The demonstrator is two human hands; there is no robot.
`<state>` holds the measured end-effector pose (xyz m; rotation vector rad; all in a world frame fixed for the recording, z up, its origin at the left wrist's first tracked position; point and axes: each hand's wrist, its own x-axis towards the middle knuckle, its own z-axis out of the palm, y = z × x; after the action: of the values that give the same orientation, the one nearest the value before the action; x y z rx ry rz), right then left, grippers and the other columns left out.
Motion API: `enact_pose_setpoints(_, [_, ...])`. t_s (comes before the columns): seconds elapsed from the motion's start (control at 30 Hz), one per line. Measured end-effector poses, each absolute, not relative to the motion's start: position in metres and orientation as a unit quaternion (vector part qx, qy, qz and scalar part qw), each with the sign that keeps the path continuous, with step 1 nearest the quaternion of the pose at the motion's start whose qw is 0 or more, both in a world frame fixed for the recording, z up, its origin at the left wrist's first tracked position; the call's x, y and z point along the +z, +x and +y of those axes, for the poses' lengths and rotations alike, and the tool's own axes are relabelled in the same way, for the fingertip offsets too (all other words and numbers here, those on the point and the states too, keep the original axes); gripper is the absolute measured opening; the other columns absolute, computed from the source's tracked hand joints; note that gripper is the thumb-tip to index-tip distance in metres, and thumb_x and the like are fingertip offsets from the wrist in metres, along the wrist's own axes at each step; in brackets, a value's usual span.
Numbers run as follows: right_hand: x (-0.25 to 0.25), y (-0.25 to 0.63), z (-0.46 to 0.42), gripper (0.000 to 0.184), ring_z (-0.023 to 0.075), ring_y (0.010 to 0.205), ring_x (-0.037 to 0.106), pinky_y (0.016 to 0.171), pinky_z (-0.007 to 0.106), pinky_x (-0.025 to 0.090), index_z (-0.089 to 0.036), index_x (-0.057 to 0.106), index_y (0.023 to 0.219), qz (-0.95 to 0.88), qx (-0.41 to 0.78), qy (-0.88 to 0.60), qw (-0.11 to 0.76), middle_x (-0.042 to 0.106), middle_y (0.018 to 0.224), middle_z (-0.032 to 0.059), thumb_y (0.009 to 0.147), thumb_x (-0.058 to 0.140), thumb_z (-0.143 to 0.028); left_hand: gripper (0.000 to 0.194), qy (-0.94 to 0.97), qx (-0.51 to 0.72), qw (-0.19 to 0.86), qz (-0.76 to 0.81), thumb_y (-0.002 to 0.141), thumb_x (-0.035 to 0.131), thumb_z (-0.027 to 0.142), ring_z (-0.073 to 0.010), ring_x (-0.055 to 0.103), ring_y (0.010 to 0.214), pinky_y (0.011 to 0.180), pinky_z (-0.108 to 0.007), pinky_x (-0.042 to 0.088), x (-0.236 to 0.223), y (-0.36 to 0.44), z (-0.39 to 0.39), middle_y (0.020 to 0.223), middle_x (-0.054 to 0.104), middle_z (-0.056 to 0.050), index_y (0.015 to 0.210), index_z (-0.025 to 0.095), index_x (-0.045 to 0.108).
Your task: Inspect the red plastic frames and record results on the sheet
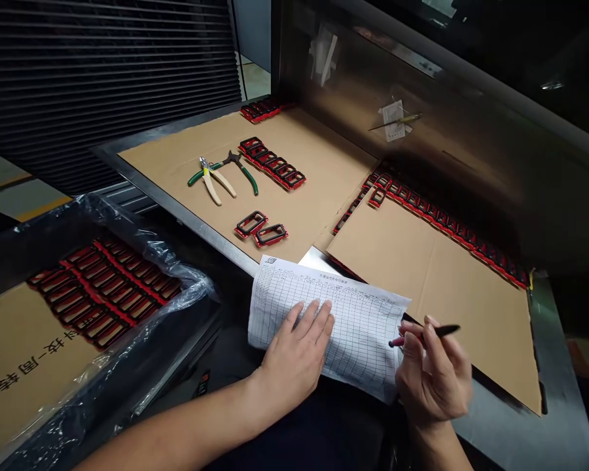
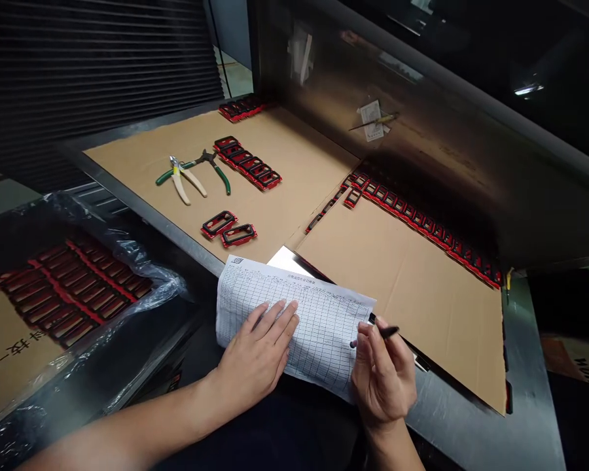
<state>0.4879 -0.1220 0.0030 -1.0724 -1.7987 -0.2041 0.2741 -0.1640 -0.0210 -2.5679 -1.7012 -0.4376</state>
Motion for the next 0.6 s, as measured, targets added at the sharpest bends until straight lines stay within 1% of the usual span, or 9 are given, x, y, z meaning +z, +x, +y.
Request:
enact_pose_setpoints(0.07, [-0.003, 0.486, -0.125, 0.051, 0.0216, 0.085, 0.075, 0.068, 0.038, 0.07, -0.031, 0.063, 0.129, -0.724, -0.092, -0.426, 0.534, 0.065, 0.12, 0.0062, 0.085, 0.071, -0.006, 0.047, -0.831, -0.138, 0.019, -0.539, 0.095, 0.045, 0.031, -0.0289, 0.047, 0.137, 0.115, -0.045, 0.024, -0.02, 0.273, -0.163, 0.151, 0.051, -0.011, 0.136, 0.012, 0.057])
enact_pose_setpoints(0.17, [-0.009, 0.481, -0.124, 0.05, 0.0204, 0.084, 0.074, 0.07, 0.037, 0.069, -0.031, 0.065, 0.123, -0.741, -0.078, -0.418, 0.519, 0.07, 0.1, 0.0026, 0.082, 0.073, -0.003, 0.048, -0.833, -0.137, 0.025, -0.535, 0.094, 0.046, 0.032, -0.0294, 0.046, 0.137, 0.116, -0.045, 0.024, -0.019, 0.272, -0.163, 0.151, 0.051, -0.011, 0.137, 0.011, 0.056])
enact_pose_setpoints(0.23, [-0.01, 0.479, -0.123, 0.05, 0.0195, 0.083, 0.074, 0.071, 0.035, 0.068, -0.029, 0.066, 0.122, -0.753, -0.077, -0.414, 0.505, 0.072, 0.093, 0.0013, 0.081, 0.074, -0.001, 0.048, -0.833, -0.133, 0.023, -0.537, 0.095, 0.046, 0.032, -0.0294, 0.046, 0.138, 0.115, -0.045, 0.025, -0.018, 0.272, -0.163, 0.151, 0.05, -0.012, 0.137, 0.011, 0.056])
enact_pose_setpoints(0.27, [-0.009, 0.479, -0.123, 0.05, 0.0197, 0.084, 0.074, 0.072, 0.036, 0.067, -0.029, 0.066, 0.122, -0.752, -0.082, -0.414, 0.506, 0.072, 0.093, 0.0016, 0.081, 0.074, -0.001, 0.049, -0.833, -0.132, 0.021, -0.537, 0.095, 0.046, 0.032, -0.0295, 0.046, 0.138, 0.115, -0.045, 0.026, -0.018, 0.272, -0.163, 0.151, 0.05, -0.012, 0.137, 0.011, 0.055])
enact_pose_setpoints(0.33, [-0.005, 0.481, -0.123, 0.048, 0.0218, 0.088, 0.075, 0.076, 0.04, 0.068, -0.027, 0.066, 0.124, -0.74, -0.077, -0.419, 0.52, 0.073, 0.102, 0.0042, 0.084, 0.071, -0.002, 0.048, -0.834, -0.135, 0.017, -0.535, 0.094, 0.047, 0.031, -0.0301, 0.047, 0.137, 0.114, -0.046, 0.027, -0.018, 0.272, -0.163, 0.15, 0.051, -0.013, 0.137, 0.01, 0.056])
enact_pose_setpoints(0.43, [0.005, 0.481, -0.122, 0.048, 0.0254, 0.096, 0.075, 0.08, 0.049, 0.067, -0.028, 0.061, 0.131, -0.723, -0.044, -0.409, 0.555, 0.069, 0.116, 0.0074, 0.091, 0.058, -0.002, 0.047, -0.836, -0.143, 0.01, -0.53, 0.094, 0.048, 0.029, -0.0308, 0.048, 0.135, 0.113, -0.046, 0.028, -0.017, 0.271, -0.162, 0.148, 0.053, -0.013, 0.135, 0.009, 0.056])
enact_pose_setpoints(0.5, [0.012, 0.479, -0.117, 0.053, 0.0255, 0.096, 0.075, 0.08, 0.05, 0.068, -0.029, 0.059, 0.134, -0.729, -0.056, -0.377, 0.569, 0.068, 0.118, 0.007, 0.09, 0.057, 0.0, 0.046, -0.835, -0.148, 0.001, -0.53, 0.095, 0.047, 0.029, -0.0304, 0.048, 0.135, 0.113, -0.046, 0.028, -0.017, 0.27, -0.16, 0.147, 0.055, -0.012, 0.135, 0.01, 0.056])
enact_pose_setpoints(0.6, [0.018, 0.476, -0.11, 0.057, 0.0251, 0.097, 0.075, 0.081, 0.047, 0.069, -0.03, 0.063, 0.131, -0.761, -0.114, -0.344, 0.538, 0.069, 0.119, 0.0064, 0.084, 0.063, 0.002, 0.043, -0.83, -0.155, -0.016, -0.536, 0.095, 0.047, 0.029, -0.0291, 0.049, 0.134, 0.114, -0.045, 0.027, -0.015, 0.269, -0.158, 0.147, 0.054, -0.011, 0.135, 0.013, 0.055])
